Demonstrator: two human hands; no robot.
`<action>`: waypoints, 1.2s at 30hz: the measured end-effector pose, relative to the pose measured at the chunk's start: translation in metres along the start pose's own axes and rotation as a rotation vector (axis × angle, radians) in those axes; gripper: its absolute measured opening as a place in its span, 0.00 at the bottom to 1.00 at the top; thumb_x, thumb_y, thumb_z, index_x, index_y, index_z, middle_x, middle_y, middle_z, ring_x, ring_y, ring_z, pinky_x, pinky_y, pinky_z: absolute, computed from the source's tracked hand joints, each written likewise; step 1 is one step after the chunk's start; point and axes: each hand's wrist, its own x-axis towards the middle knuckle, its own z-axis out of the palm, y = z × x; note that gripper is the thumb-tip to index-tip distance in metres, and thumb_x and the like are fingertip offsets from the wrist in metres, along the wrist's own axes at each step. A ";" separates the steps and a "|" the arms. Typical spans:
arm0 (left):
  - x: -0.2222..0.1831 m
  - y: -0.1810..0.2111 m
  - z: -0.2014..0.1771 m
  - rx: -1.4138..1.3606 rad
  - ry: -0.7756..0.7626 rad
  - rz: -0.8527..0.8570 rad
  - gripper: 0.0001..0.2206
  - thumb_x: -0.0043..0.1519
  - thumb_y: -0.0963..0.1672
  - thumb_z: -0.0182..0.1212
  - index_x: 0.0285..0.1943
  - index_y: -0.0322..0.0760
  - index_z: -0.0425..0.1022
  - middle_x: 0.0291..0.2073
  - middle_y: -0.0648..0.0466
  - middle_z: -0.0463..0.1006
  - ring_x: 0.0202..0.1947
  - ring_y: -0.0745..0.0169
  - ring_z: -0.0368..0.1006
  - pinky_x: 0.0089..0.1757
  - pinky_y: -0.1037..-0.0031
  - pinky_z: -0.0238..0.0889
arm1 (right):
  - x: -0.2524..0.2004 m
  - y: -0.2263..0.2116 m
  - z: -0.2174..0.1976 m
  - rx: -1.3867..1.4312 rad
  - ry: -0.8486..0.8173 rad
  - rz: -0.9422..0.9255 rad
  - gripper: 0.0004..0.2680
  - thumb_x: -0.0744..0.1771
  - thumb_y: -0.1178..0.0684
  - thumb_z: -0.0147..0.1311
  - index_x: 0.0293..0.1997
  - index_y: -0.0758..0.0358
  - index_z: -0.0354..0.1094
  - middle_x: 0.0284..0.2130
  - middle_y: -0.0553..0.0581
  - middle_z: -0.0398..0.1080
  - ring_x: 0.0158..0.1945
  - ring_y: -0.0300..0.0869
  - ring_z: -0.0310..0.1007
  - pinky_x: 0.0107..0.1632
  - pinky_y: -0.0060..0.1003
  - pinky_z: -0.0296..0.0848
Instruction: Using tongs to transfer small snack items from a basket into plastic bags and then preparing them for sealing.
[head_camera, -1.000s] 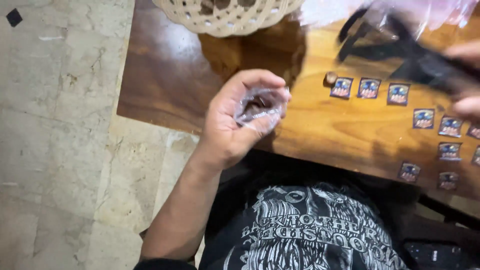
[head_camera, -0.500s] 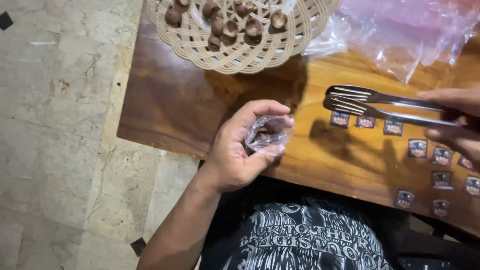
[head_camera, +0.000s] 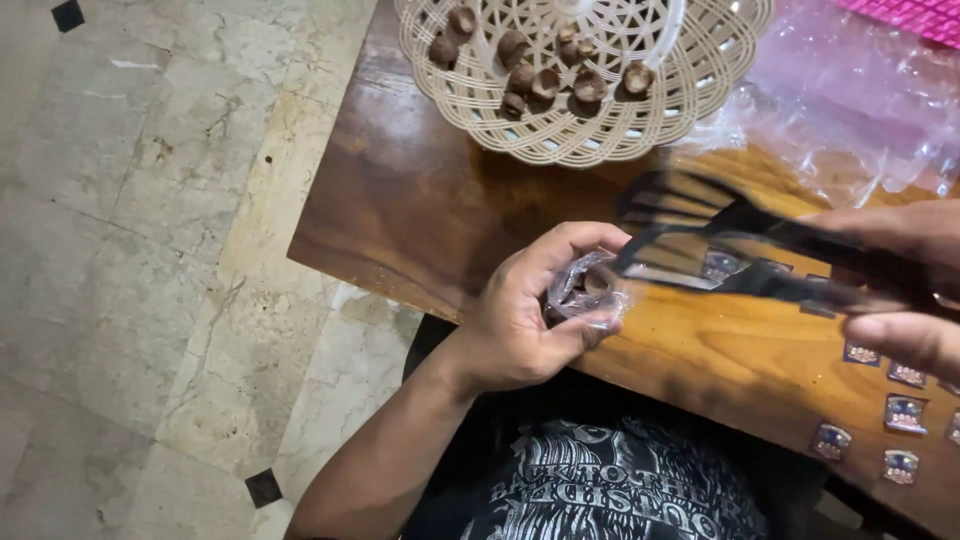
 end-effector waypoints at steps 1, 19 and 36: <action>0.000 0.004 0.000 0.000 0.003 0.002 0.22 0.62 0.42 0.67 0.65 0.42 0.67 0.46 0.56 0.75 0.46 0.71 0.75 0.50 0.81 0.72 | 0.002 0.016 -0.002 -0.002 -0.001 -0.003 0.30 0.54 0.54 0.56 0.66 0.63 0.68 0.52 0.59 0.77 0.52 0.46 0.79 0.54 0.40 0.73; -0.018 0.050 0.059 0.517 0.209 0.535 0.28 0.63 0.47 0.64 0.63 0.26 0.53 0.58 0.36 0.62 0.60 0.31 0.68 0.65 0.44 0.66 | -0.032 -0.051 0.075 0.382 0.284 0.148 0.08 0.61 0.64 0.64 0.34 0.64 0.65 0.25 0.59 0.74 0.18 0.41 0.66 0.20 0.33 0.66; -0.015 0.093 0.046 0.698 0.258 0.048 0.03 0.54 0.42 0.52 0.31 0.43 0.71 0.22 0.52 0.77 0.23 0.48 0.75 0.28 0.58 0.64 | -0.025 -0.046 0.076 -0.064 0.123 0.013 0.05 0.57 0.53 0.67 0.28 0.51 0.74 0.20 0.43 0.73 0.27 0.35 0.70 0.38 0.33 0.70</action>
